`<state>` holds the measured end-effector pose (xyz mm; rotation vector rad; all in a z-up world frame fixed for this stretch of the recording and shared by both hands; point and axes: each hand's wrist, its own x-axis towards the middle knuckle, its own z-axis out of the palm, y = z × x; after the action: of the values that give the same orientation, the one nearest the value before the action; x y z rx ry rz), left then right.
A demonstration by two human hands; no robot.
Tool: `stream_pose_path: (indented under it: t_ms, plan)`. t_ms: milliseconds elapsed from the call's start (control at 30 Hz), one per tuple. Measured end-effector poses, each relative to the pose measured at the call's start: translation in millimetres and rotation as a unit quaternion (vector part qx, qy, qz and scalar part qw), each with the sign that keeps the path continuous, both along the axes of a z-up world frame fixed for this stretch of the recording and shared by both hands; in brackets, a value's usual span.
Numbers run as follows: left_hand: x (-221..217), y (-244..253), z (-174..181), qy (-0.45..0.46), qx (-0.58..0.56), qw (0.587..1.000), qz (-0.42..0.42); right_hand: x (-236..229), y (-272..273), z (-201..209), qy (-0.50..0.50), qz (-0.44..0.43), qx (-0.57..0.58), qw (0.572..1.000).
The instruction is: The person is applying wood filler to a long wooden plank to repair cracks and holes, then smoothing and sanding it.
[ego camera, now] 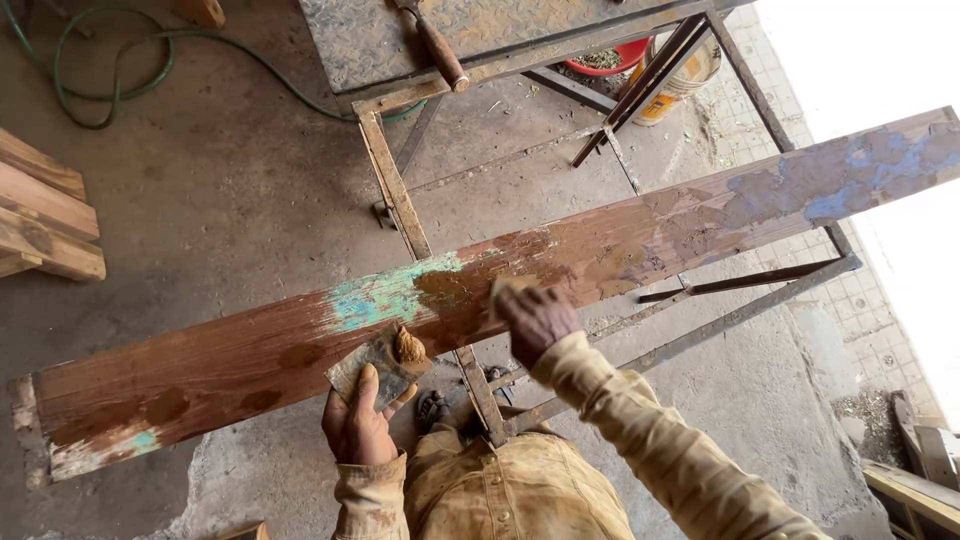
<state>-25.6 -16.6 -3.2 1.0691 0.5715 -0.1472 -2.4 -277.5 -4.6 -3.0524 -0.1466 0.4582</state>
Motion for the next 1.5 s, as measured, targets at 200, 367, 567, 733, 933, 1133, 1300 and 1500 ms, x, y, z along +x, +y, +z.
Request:
stream_pose_path:
  t_ms: [200,367,567,733,933,1133,1300,1500]
  plan:
    - [1,-3,2,0.007,0.011,1.0,0.006,2,-32,-8,-0.102,0.066,0.038,0.992]
    - [2,-9,10,0.013,0.024,1.0,-0.003,5,-49,-37,-0.178,0.044,0.003,0.983]
    - [2,-10,-5,0.023,0.025,0.999,0.01,18,-52,-14,-0.079,0.063,0.021,0.995]
    - [3,-14,1,0.032,0.033,0.999,0.003,34,-59,-17,-0.084,0.056,0.019,0.995]
    - [2,-13,-4,0.023,0.053,0.998,0.025,26,-68,-5,-0.084,0.096,0.069,0.99]
    - [4,-20,6,0.006,0.027,1.0,0.008,53,-34,41,0.029,-0.125,0.019,0.992]
    - [4,-22,0,0.012,0.036,0.999,0.014,48,1,53,0.154,-0.086,0.042,0.983]
    - [1,-18,-4,0.021,0.041,0.999,0.023,40,-58,-36,-0.169,0.096,0.032,0.98]
